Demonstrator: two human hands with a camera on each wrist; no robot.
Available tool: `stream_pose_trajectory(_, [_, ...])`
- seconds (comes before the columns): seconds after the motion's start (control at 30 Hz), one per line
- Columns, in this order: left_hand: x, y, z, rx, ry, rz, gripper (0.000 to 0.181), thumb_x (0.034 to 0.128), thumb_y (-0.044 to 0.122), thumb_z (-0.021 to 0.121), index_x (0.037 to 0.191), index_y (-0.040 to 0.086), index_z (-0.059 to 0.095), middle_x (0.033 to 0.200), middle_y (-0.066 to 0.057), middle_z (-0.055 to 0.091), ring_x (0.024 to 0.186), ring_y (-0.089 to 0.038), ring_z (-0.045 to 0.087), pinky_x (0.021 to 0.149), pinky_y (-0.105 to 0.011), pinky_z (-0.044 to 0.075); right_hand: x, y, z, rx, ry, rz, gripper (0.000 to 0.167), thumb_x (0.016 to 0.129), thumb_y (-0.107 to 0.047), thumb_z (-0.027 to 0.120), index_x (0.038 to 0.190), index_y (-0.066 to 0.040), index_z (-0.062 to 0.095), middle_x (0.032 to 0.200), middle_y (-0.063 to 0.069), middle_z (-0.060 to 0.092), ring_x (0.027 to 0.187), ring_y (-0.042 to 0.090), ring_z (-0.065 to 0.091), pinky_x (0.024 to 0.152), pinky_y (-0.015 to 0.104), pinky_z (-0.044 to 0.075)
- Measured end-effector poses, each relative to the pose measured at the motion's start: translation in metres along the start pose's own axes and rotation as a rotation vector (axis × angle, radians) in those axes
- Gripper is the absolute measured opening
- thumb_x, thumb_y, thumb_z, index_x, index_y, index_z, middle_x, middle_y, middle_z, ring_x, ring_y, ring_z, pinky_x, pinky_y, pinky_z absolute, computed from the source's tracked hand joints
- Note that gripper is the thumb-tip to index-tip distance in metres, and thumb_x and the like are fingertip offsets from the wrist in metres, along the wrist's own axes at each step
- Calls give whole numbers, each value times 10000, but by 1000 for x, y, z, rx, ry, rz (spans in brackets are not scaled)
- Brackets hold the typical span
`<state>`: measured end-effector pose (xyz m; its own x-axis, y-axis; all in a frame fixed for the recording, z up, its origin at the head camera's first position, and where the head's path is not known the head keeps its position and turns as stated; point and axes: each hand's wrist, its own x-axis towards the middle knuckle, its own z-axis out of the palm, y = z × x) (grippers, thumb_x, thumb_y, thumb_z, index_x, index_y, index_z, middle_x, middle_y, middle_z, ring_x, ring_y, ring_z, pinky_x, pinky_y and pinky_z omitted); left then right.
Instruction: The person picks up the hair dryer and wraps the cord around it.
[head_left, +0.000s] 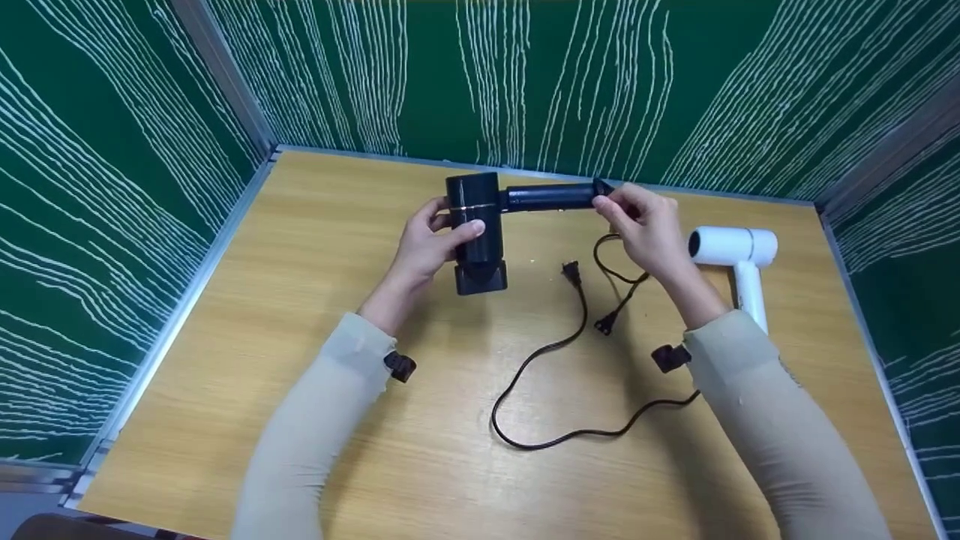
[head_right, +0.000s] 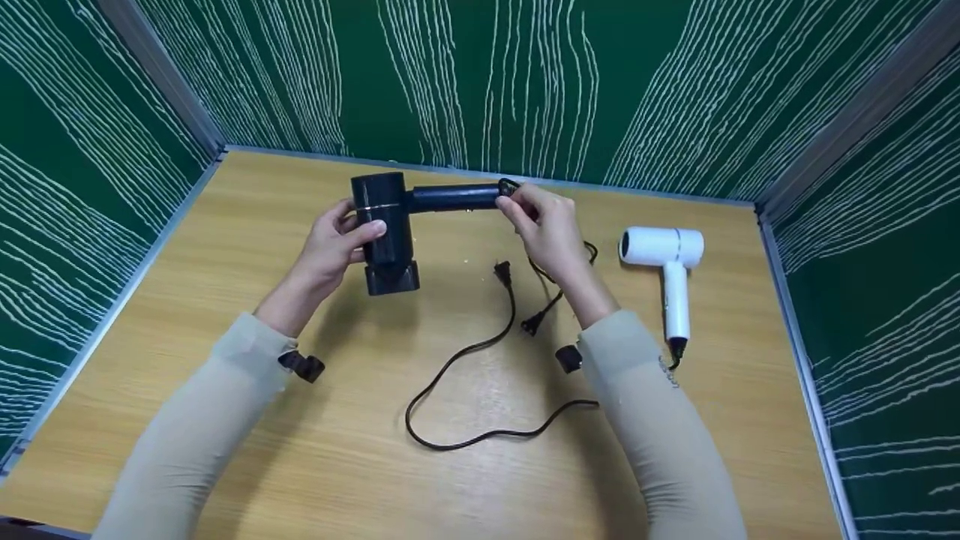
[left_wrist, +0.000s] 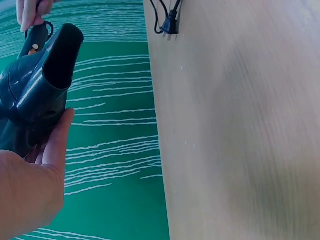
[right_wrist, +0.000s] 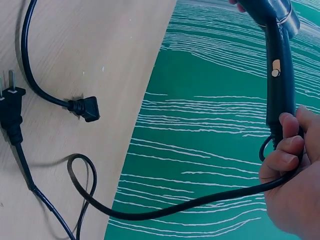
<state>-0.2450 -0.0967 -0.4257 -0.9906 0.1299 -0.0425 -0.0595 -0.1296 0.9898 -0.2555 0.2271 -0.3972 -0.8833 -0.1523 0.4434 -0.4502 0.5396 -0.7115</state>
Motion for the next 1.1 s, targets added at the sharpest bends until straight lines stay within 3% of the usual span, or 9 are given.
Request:
stream_pose_trajectory(0.23, [0,-2,5,-54,32,-12,651,946,225,830,1499,79,518,1342,-161,673,1162,-326,689,1015,-507,586,-5,3,4,-5,1,14,279,1060,-248,695,908,-16,725,752,114,645,641,113,527,559,159,404])
stream_pose_trajectory(0.53, [3,-3,11,-113,56,-23,635,951,204,806,1498,63,517,1329,-183,687,1167,-346,696,1007,-533,584,-6,5,5,-57,-18,-56,290,1072,-233,672,910,-14,769,794,89,719,661,149,604,588,123,459])
stream_pose_trajectory(0.73, [3,-3,10,-119,51,-40,637,960,246,804,1506,90,516,1349,-169,682,1194,-341,686,1039,-544,567,-8,6,7,-89,-20,-73,285,1076,-222,665,896,-18,750,772,103,691,654,163,562,577,125,420])
stream_pose_trajectory(0.97, [4,2,6,-160,52,-47,624,975,249,788,1514,104,508,1384,-160,663,1230,-348,668,1069,-559,546,-15,2,13,-75,-47,-144,294,1142,-164,512,1214,2,744,757,112,630,651,138,567,588,175,419])
stream_pose_trajectory(1.1, [4,6,4,-171,60,-46,647,974,266,787,1528,105,492,1395,-157,654,1232,-345,661,1070,-543,545,-23,1,19,40,-96,-87,350,1158,-147,429,1265,-9,732,707,87,622,607,151,556,566,206,443])
